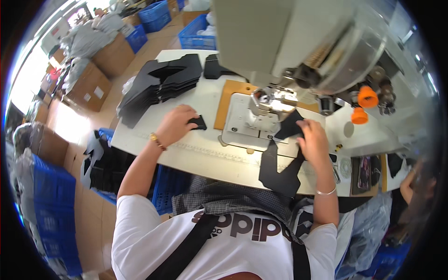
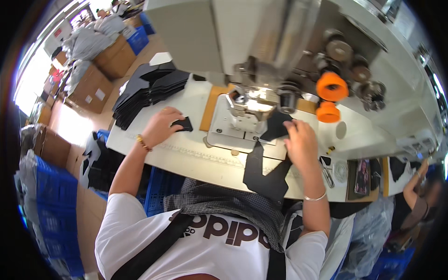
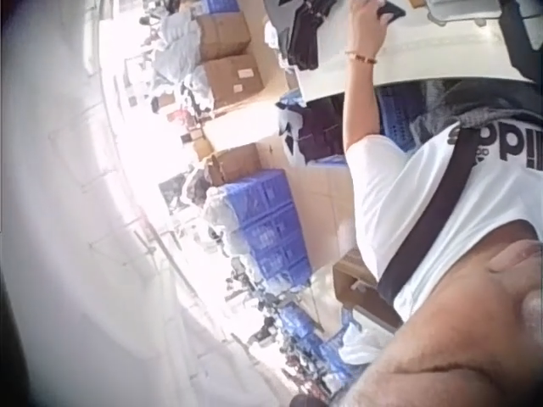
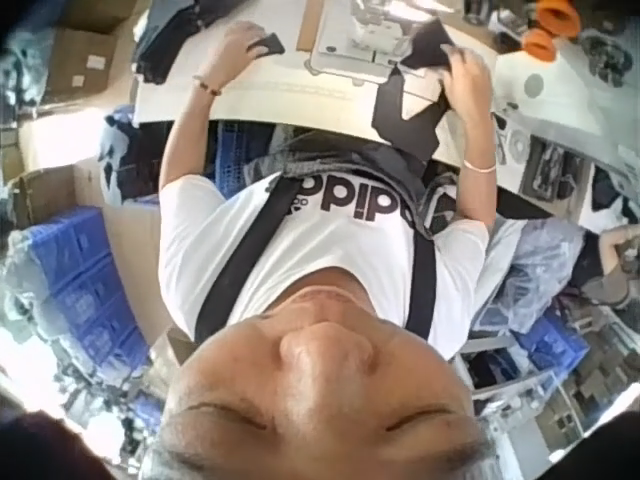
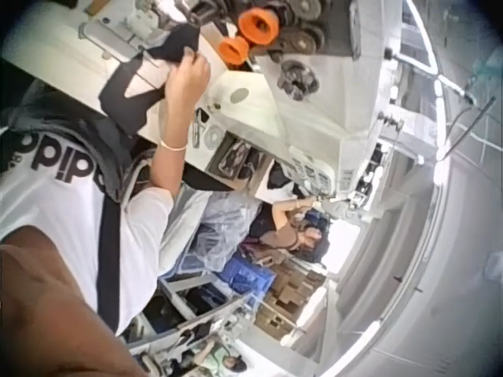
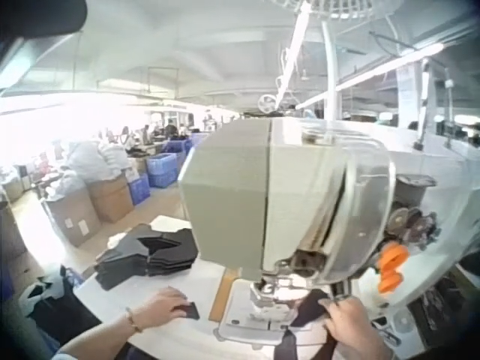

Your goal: The worker uses a sewing machine to stitch together black leather components for shoe uppers.

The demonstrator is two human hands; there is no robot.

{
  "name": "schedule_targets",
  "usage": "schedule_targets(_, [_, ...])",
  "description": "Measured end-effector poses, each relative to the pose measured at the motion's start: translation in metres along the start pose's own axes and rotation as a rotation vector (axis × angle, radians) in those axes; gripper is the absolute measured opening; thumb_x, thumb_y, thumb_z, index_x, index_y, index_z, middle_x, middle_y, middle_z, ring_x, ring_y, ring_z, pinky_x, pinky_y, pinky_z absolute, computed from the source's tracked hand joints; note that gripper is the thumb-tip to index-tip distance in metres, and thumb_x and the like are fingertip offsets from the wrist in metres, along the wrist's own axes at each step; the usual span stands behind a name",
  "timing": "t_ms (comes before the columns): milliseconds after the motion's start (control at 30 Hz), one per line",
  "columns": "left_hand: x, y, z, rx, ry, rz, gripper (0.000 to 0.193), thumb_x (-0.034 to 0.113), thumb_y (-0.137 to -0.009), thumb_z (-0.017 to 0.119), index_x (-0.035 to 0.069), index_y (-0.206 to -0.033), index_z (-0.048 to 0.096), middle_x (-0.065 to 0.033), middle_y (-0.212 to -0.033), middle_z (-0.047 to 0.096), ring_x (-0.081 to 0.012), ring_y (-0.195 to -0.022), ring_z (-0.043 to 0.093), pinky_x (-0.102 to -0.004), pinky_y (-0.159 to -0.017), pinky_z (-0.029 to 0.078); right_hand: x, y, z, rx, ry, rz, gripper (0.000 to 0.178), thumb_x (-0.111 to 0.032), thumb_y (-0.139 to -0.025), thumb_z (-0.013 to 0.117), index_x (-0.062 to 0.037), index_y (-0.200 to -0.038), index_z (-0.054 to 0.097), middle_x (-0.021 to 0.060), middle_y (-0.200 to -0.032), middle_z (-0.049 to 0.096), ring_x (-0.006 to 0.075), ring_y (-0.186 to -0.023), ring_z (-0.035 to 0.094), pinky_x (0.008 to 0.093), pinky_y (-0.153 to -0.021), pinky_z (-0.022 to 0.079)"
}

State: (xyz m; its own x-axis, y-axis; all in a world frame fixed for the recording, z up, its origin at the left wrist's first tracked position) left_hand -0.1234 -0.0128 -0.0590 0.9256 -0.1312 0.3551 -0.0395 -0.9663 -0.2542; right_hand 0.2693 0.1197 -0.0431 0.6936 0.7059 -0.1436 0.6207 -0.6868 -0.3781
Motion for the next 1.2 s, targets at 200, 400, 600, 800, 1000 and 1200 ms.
schedule_targets(200, [-0.005,-0.008,0.019,-0.127,-0.019,-0.06,0.03,0.016,-0.08,0.081,0.003,-0.106,0.074,-0.0133,-0.109,0.069,-0.0344,-0.109,0.063,-0.0432,-0.096,0.052,0.034,-0.037,0.024,-0.253,0.063,-0.063,0.072,-0.015,-0.077,0.086,-0.0153,-0.144,0.059,0.0168,-0.11,0.068,0.0383,-0.111,0.06,0.0466,-0.098,0.051])
schedule_targets(400, [-0.017,-0.009,0.02,-0.138,0.096,-0.04,0.028,0.015,-0.081,0.081,0.0,-0.105,0.077,-0.0141,-0.111,0.07,-0.0345,-0.106,0.065,-0.042,-0.094,0.053,0.038,-0.02,0.01,-0.225,0.054,0.092,0.058,-0.009,-0.08,0.082,-0.0052,-0.131,0.055,0.0187,-0.124,0.053,0.0401,-0.116,0.056,0.0483,-0.094,0.054])
schedule_targets(600, [-0.02,-0.012,0.018,-0.162,0.147,-0.084,0.026,0.012,-0.082,0.08,-0.001,-0.105,0.077,-0.0144,-0.111,0.07,-0.0339,-0.105,0.066,-0.0411,-0.094,0.053,0.013,0.035,-0.034,0.21,-0.052,0.232,0.059,0.0,-0.079,0.072,-0.0017,-0.133,0.05,0.0209,-0.117,0.054,0.0422,-0.111,0.056,0.0483,-0.089,0.051])
schedule_targets(800, [-0.011,-0.014,0.016,-0.147,0.09,-0.094,0.024,0.011,-0.081,0.081,-0.001,-0.101,0.076,-0.0138,-0.106,0.068,-0.0342,-0.102,0.065,-0.0417,-0.092,0.053,-0.031,0.064,-0.054,0.399,-0.23,0.114,0.052,-0.007,-0.09,0.07,0.0009,-0.137,0.05,0.0249,-0.123,0.058,0.0445,-0.11,0.061,0.0481,-0.093,0.051])
schedule_targets(1000, [-0.011,-0.017,0.018,-0.132,0.044,-0.096,0.021,0.013,-0.081,0.08,0.001,-0.098,0.076,-0.0121,-0.105,0.068,-0.0343,-0.1,0.065,-0.0432,-0.09,0.053,-0.103,0.034,-0.093,0.487,-0.07,-0.512,0.026,-0.003,-0.083,0.07,0.0062,-0.107,0.075,0.0191,-0.118,0.07,0.035,-0.108,0.07,0.0432,-0.094,0.061])
schedule_targets(1200, [0.005,-0.013,0.022,-0.144,-0.15,-0.061,0.018,0.014,-0.083,0.078,0.003,-0.097,0.076,-0.0114,-0.103,0.068,-0.033,-0.101,0.065,-0.0437,-0.089,0.053,-0.132,-0.014,-0.111,0.478,-0.017,-0.714,0.028,-0.008,-0.079,0.075,-0.0047,-0.107,0.073,0.0104,-0.109,0.07,0.0246,-0.099,0.07,0.0344,-0.08,0.06])
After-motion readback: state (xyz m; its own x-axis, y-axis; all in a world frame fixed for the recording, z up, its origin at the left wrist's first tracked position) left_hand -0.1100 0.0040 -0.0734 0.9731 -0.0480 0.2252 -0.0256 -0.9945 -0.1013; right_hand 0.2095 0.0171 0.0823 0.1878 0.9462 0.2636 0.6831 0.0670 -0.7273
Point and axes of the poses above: each hand's wrist, its own y-axis away from the middle knuckle, its own z-axis out of the palm, x = y × z, the point moved 6 cm from there along -y, towards the middle knuckle
